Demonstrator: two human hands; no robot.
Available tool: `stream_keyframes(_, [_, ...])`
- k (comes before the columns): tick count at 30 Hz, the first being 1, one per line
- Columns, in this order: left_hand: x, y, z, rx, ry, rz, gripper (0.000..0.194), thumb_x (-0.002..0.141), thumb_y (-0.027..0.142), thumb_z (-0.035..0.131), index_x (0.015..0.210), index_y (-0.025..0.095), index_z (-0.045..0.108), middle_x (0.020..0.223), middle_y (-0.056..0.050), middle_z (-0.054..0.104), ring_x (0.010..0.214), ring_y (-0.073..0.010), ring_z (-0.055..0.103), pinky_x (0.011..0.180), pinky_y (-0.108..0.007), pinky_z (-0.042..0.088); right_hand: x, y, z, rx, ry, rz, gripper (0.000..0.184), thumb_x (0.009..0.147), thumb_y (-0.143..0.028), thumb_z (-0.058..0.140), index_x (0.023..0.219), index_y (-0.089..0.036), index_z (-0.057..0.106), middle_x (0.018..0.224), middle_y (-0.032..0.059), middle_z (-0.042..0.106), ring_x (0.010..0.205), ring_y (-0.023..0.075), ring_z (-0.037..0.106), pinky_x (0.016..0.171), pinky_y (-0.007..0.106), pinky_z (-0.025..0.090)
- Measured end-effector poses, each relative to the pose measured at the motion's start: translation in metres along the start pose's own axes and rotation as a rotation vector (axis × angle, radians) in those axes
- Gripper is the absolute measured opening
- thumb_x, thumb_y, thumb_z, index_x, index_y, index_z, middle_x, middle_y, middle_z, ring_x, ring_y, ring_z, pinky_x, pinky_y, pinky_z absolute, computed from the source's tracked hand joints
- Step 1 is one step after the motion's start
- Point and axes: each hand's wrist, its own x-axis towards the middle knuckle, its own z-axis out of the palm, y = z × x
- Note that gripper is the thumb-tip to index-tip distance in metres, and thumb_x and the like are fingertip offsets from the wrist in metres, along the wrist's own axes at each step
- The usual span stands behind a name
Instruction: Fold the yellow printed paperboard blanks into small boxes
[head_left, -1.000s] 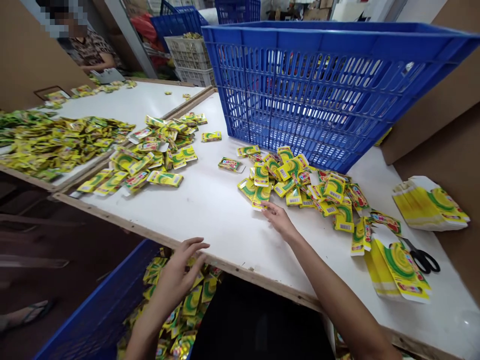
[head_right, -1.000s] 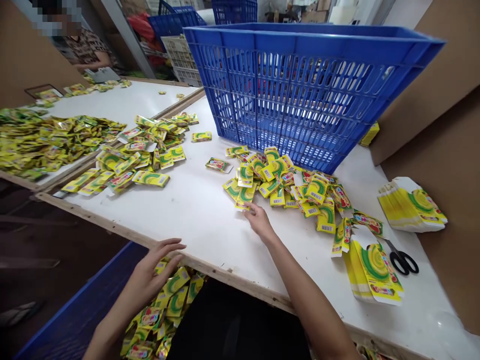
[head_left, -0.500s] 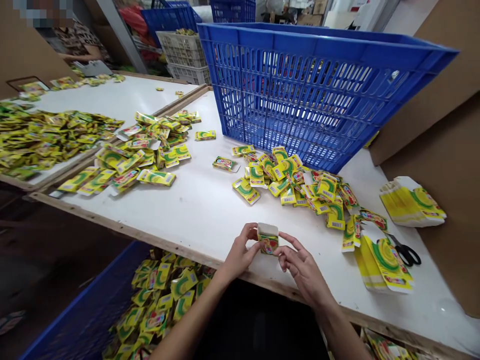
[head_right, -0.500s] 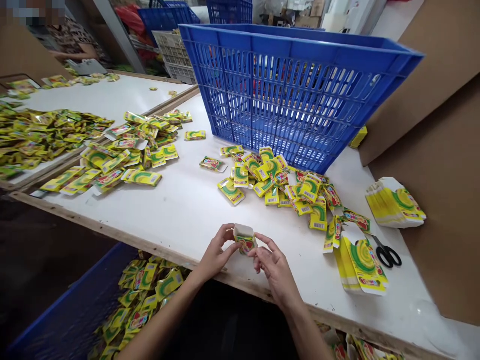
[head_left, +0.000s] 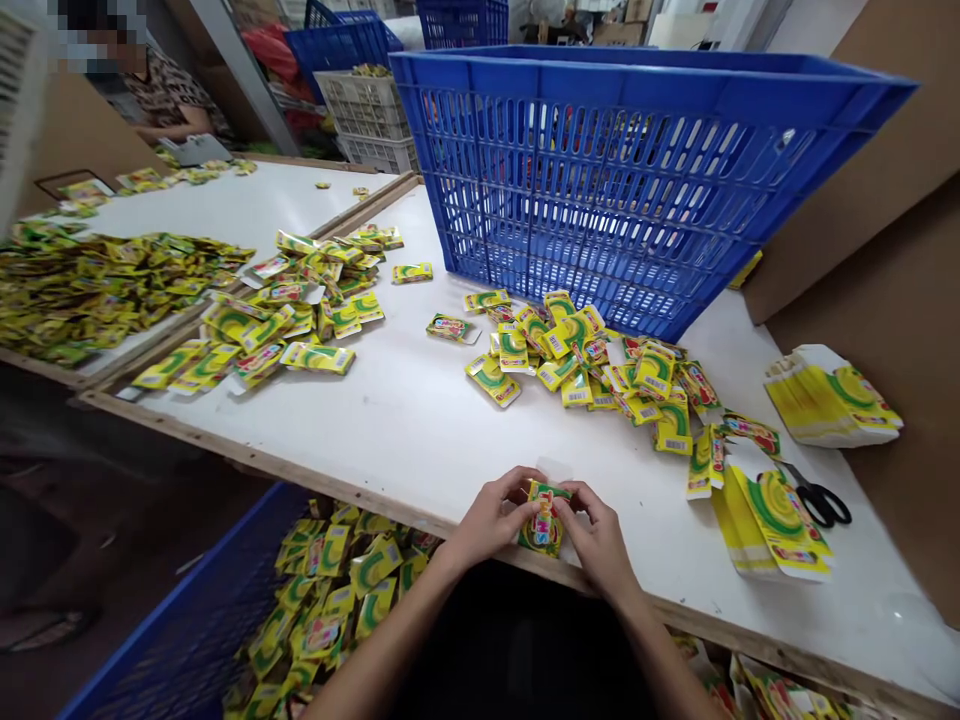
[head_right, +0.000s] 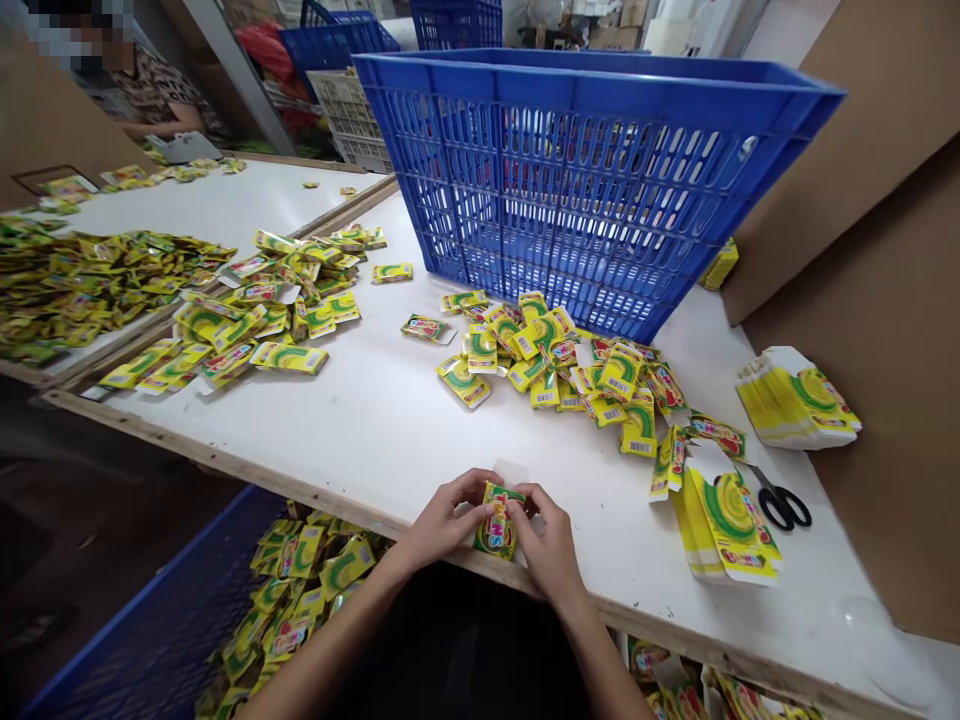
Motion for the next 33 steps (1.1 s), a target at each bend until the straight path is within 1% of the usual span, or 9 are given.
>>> stream_keyframes(3, [0.004, -0.004, 0.004, -0.036, 0.029, 0.009, 0.021, 0.085, 0.027, 0.060, 0.104, 0.018, 0.061, 0.092, -0.004, 0.065, 0.087, -0.0187, 0.062, 0.081, -0.030, 0.049, 0.004, 0.002, 0.000, -0.029, 0.040, -0.042, 0.023, 0.089, -0.039, 0.055, 0.088, -0.020, 0.068, 0.089, 0.0049, 0.066, 0.085, 0.0201, 0.061, 0.079, 0.031, 0.048])
stream_keyframes(6, [0.007, -0.008, 0.009, -0.157, 0.091, 0.068, 0.020, 0.083, 0.025, 0.064, 0.101, 0.018, 0.062, 0.105, -0.007, 0.064, 0.099, -0.0213, 0.061, 0.090, -0.033, 0.048, 0.004, 0.005, 0.004, 0.056, 0.110, -0.027, 0.025, 0.089, -0.037, 0.056, 0.107, -0.021, 0.064, 0.098, 0.0056, 0.068, 0.090, 0.0202, 0.063, 0.082, 0.032, 0.049])
stream_keyframes(8, [0.008, -0.009, 0.011, -0.272, 0.108, 0.093, 0.030, 0.081, 0.023, 0.066, 0.110, 0.020, 0.057, 0.107, -0.007, 0.064, 0.101, -0.0215, 0.061, 0.091, -0.034, 0.048, 0.003, 0.006, 0.006, 0.098, 0.144, -0.016, 0.032, 0.089, -0.035, 0.057, 0.118, -0.022, 0.058, 0.102, 0.0055, 0.069, 0.091, 0.0196, 0.064, 0.082, 0.033, 0.050])
stream_keyframes(9, [0.008, -0.009, 0.012, -0.308, 0.109, 0.092, 0.034, 0.081, 0.023, 0.067, 0.113, 0.020, 0.055, 0.106, -0.007, 0.064, 0.099, -0.0212, 0.062, 0.089, -0.034, 0.048, 0.002, 0.007, 0.006, 0.089, 0.146, -0.030, 0.030, 0.089, -0.034, 0.057, 0.117, -0.023, 0.059, 0.103, 0.0056, 0.069, 0.092, 0.0197, 0.064, 0.083, 0.033, 0.050])
stream_keyframes(13, [0.008, -0.004, 0.014, -0.168, 0.137, 0.060, 0.021, 0.083, 0.026, 0.065, 0.102, 0.017, 0.063, 0.097, -0.007, 0.066, 0.090, -0.0196, 0.062, 0.082, -0.031, 0.048, 0.000, 0.005, 0.004, -0.001, 0.113, -0.121, 0.016, 0.088, -0.032, 0.060, 0.096, -0.022, 0.069, 0.102, 0.0059, 0.070, 0.098, 0.0211, 0.063, 0.084, 0.033, 0.049])
stream_keyframes(17, [0.008, 0.002, 0.016, -0.045, 0.213, 0.061, 0.015, 0.084, 0.026, 0.062, 0.093, 0.015, 0.067, 0.091, -0.007, 0.067, 0.086, -0.0188, 0.061, 0.081, -0.030, 0.047, -0.001, 0.001, 0.004, -0.040, 0.136, -0.139, 0.014, 0.088, -0.031, 0.060, 0.093, -0.021, 0.069, 0.097, 0.0054, 0.070, 0.093, 0.0201, 0.064, 0.080, 0.032, 0.049])
stream_keyframes(25, [0.014, 0.007, 0.022, -0.059, 0.280, 0.008, 0.012, 0.081, 0.026, 0.065, 0.086, 0.015, 0.067, 0.082, -0.005, 0.068, 0.075, -0.0158, 0.059, 0.072, -0.026, 0.047, 0.006, -0.009, 0.004, -0.083, 0.201, -0.017, 0.017, 0.085, -0.035, 0.060, 0.087, -0.019, 0.068, 0.080, 0.0024, 0.069, 0.074, 0.0170, 0.058, 0.072, 0.030, 0.047])
stream_keyframes(28, [0.013, 0.005, 0.021, -0.096, 0.272, 0.002, 0.015, 0.082, 0.029, 0.065, 0.085, 0.015, 0.068, 0.080, -0.004, 0.067, 0.073, -0.0157, 0.060, 0.070, -0.026, 0.048, 0.006, -0.008, 0.003, -0.044, 0.184, -0.014, 0.018, 0.086, -0.036, 0.059, 0.085, -0.019, 0.068, 0.080, 0.0026, 0.068, 0.075, 0.0174, 0.059, 0.072, 0.030, 0.047])
stream_keyframes(33, [0.006, 0.000, 0.019, -0.079, 0.202, 0.010, 0.017, 0.083, 0.029, 0.063, 0.091, 0.016, 0.073, 0.089, -0.007, 0.070, 0.083, -0.0188, 0.064, 0.077, -0.028, 0.050, -0.005, 0.002, 0.004, 0.008, 0.144, -0.065, 0.018, 0.086, -0.035, 0.060, 0.093, -0.021, 0.070, 0.093, 0.0053, 0.069, 0.087, 0.0203, 0.061, 0.075, 0.031, 0.047])
